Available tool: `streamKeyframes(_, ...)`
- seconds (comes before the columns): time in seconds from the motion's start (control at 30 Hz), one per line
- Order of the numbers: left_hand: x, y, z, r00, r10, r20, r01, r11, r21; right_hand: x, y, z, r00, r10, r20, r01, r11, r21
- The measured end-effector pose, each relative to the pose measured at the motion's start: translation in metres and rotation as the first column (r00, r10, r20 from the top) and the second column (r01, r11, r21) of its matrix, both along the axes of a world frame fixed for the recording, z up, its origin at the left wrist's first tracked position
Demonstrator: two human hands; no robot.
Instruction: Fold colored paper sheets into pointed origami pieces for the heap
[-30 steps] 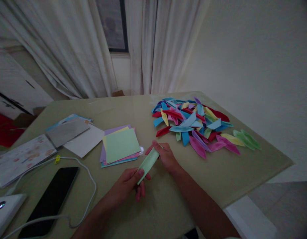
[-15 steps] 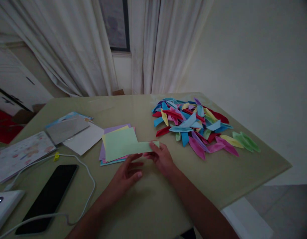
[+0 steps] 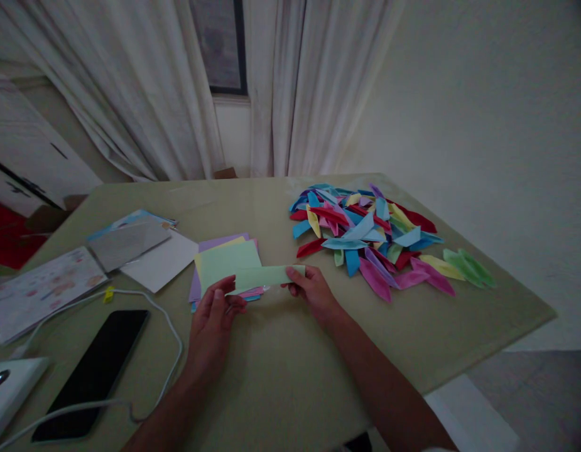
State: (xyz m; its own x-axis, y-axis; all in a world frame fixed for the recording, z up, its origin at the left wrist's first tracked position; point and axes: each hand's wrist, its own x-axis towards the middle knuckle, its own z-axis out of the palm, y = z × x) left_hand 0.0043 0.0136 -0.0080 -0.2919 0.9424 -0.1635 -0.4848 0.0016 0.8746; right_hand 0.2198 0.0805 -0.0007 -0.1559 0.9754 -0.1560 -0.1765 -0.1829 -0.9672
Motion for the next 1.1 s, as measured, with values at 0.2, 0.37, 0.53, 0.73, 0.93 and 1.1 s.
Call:
streamKeyframes(0.2,0.000,-0.001,0.000,0.998,-0.044,0.055,0.045,0.999,-0.017,-0.002,-0.010,0.005,0.965,0.193,0.179,-0.215,0.969,0.118)
streamKeyframes(0.37,-0.005,0.002,0.000,0.999,-0.054,0.004,0.055,0.995,-0.079,-0.001,-0.008,0.006,0.978,0.192,0.084,-0.197,0.979,0.053)
streamKeyframes(0.53,-0.006,0.000,0.002,0.989,-0.113,-0.100,0.108,0.993,-0.054,-0.003,-0.006,0.004,0.991,0.132,0.020,-0.132,0.991,0.019)
streamKeyframes(0.73,-0.011,-0.001,0.003,0.947,-0.107,-0.304,0.104,0.994,-0.028,0.003,-0.004,0.007,0.996,0.086,0.025,-0.083,0.993,-0.086)
streamKeyframes(0.93,-0.013,-0.004,0.002,0.877,-0.130,-0.462,0.131,0.991,-0.031,0.007,-0.005,0.008,0.992,0.103,0.068,-0.102,0.994,-0.028)
streamKeyframes(1.1,-0.013,0.000,0.000,0.902,-0.124,-0.415,0.141,0.990,0.012,0.007,-0.002,0.006,0.978,0.158,0.137,-0.164,0.986,0.038)
